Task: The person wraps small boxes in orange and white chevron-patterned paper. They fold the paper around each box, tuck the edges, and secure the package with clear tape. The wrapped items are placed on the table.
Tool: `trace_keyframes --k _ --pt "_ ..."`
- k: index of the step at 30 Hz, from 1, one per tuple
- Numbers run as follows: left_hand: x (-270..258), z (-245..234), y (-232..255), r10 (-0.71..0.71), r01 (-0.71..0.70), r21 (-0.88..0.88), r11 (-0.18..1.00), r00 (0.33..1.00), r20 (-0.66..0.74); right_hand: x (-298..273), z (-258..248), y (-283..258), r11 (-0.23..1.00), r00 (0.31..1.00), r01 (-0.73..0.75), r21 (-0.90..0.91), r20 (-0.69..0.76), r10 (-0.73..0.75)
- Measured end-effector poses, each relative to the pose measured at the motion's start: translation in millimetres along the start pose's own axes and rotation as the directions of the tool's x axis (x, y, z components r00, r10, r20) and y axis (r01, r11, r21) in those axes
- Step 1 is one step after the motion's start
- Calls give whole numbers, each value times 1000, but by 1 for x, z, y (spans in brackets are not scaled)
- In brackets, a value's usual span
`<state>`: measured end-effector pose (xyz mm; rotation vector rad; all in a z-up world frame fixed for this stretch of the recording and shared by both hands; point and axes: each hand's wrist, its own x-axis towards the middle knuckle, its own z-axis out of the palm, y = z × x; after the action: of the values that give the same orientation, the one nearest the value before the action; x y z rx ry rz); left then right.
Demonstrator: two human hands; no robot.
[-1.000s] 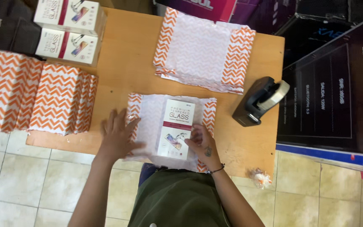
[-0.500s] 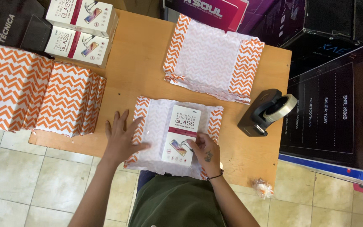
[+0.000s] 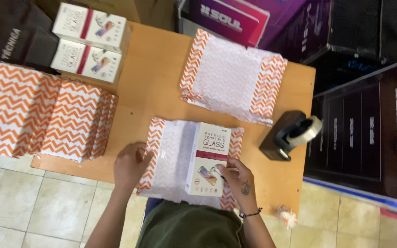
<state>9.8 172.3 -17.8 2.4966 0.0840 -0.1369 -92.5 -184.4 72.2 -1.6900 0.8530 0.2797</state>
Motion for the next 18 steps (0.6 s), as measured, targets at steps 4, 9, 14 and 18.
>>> trace_keyframes --k 4,9,14,18 --pt "10 -10 15 -216 221 -31 975 971 106 37 36 -42 981 980 166 105 92 -175" --pt "29 4 -7 -124 132 -179 975 991 56 126 104 -138 814 790 581 32 221 -572" --pt "30 22 -24 -106 110 -289 951 994 31 175 213 -303 530 589 807 -261 418 -692" --pt "39 19 -29 68 -85 -383 920 996 -58 235 326 -354 153 259 963 -222 604 -754"
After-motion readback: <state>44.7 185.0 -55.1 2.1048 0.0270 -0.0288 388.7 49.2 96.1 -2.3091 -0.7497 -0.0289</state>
